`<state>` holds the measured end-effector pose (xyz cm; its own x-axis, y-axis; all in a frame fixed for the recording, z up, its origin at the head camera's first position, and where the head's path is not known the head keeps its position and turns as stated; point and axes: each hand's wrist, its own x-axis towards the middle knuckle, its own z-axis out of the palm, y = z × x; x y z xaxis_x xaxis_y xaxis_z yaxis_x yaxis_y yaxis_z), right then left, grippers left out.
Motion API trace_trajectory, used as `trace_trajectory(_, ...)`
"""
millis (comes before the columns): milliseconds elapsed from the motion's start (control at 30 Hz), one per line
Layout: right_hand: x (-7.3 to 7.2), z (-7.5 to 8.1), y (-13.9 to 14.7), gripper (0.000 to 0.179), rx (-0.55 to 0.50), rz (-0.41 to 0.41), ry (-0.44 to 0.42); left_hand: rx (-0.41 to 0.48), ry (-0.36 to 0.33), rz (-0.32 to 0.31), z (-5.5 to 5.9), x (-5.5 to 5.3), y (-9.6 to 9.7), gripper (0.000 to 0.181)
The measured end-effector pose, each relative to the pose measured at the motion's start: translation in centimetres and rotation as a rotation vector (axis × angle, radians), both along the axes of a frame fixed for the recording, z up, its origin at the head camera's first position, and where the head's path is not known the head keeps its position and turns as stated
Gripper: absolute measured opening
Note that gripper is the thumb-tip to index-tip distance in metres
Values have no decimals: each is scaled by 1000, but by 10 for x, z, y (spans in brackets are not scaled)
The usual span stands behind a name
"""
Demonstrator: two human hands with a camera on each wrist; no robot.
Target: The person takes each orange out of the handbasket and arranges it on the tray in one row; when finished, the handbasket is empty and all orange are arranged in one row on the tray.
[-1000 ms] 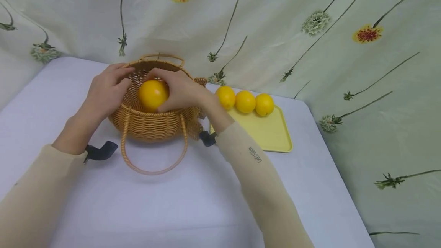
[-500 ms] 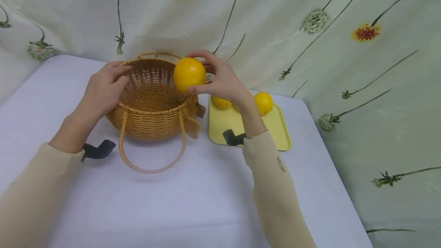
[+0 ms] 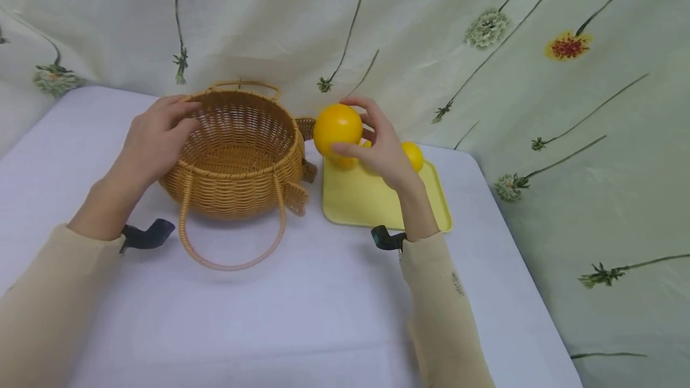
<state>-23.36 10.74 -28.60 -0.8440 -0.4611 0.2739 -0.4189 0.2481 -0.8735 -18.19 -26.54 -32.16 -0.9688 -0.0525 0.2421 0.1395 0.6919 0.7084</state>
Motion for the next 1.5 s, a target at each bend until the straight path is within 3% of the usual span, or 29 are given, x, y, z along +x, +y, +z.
trace_trajectory(333,-4,-23,58,60,16,-171,-69,-3,-6,-3,0,-1,1,57)
trace_trajectory(533,-8,-24,94,61,57,-301,-55,0,-13,3,0,1,0,57)
trace_trajectory(767,-12,-26,126,66,186,-513,-42,5,-14,-9,-4,0,1,57)
trace_trajectory(1067,-18,-44,151,77,155,-856,-65,-21,-17,-5,0,0,-3,56)
trace_trajectory(1300,-32,-73,164,73,220,-909,6,-14,-34,1,1,-1,-2,57)
trace_trajectory(1500,-40,-96,171,75,294,-875,-59,-21,-45,3,1,-1,0,58)
